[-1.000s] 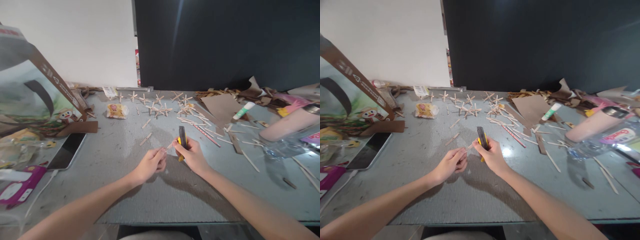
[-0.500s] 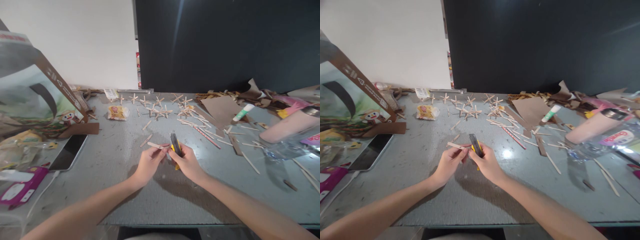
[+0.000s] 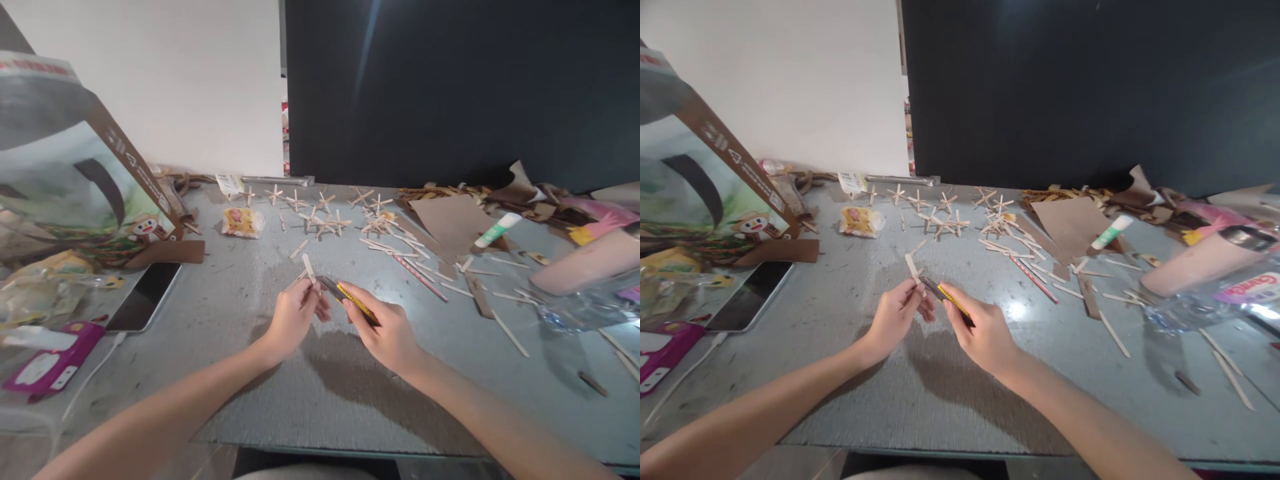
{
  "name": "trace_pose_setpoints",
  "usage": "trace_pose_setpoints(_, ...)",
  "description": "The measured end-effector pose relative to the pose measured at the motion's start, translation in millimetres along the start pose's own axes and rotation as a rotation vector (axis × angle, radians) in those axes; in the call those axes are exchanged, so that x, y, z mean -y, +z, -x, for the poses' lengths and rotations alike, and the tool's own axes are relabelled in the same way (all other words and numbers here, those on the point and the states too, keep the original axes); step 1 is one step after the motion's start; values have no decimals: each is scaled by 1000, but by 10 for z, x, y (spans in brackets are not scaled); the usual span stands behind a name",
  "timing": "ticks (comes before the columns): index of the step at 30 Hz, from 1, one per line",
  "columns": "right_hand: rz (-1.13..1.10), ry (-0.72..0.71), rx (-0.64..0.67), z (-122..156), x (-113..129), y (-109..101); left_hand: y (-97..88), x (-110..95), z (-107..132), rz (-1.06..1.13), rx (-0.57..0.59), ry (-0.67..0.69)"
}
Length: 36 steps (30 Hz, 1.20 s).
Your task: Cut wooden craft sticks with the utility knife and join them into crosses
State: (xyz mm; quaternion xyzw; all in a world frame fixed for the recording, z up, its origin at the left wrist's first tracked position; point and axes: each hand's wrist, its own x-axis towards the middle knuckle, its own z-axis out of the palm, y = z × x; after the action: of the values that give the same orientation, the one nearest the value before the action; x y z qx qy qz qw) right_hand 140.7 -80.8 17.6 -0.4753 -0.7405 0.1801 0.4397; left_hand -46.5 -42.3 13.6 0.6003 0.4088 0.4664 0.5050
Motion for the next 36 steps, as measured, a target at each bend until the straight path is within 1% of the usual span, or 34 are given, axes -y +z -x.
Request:
trace_pose_setpoints(4, 27, -43, -21, -16, -6, -5, -26, -7, 2, -83, -15, 31)
trace_pose_setpoints(10, 38, -60, -17, -16, -37, -2, -39, 45, -5, -114, -7, 39)
trace_pose_setpoints(17, 49, -52, 3, -23, -31, -4, -78, 60, 10, -302, 14, 74)
trace_pose_setpoints(22, 109, 1, 39, -13, -31, -18, -101, 11, 2, -344, 8, 103)
trace_pose_setpoints(26, 31, 104, 78, -2, -1, -9, -90, 13, -5, -329, 7, 93)
trace_pose_setpoints(32, -297, 390, 190, -10, 52, -7, -67, 49, -9, -339, 12, 63)
trace_pose_setpoints(36, -471, 510, 226, -6, 70, 15, -43, 50, -10, -363, 7, 50)
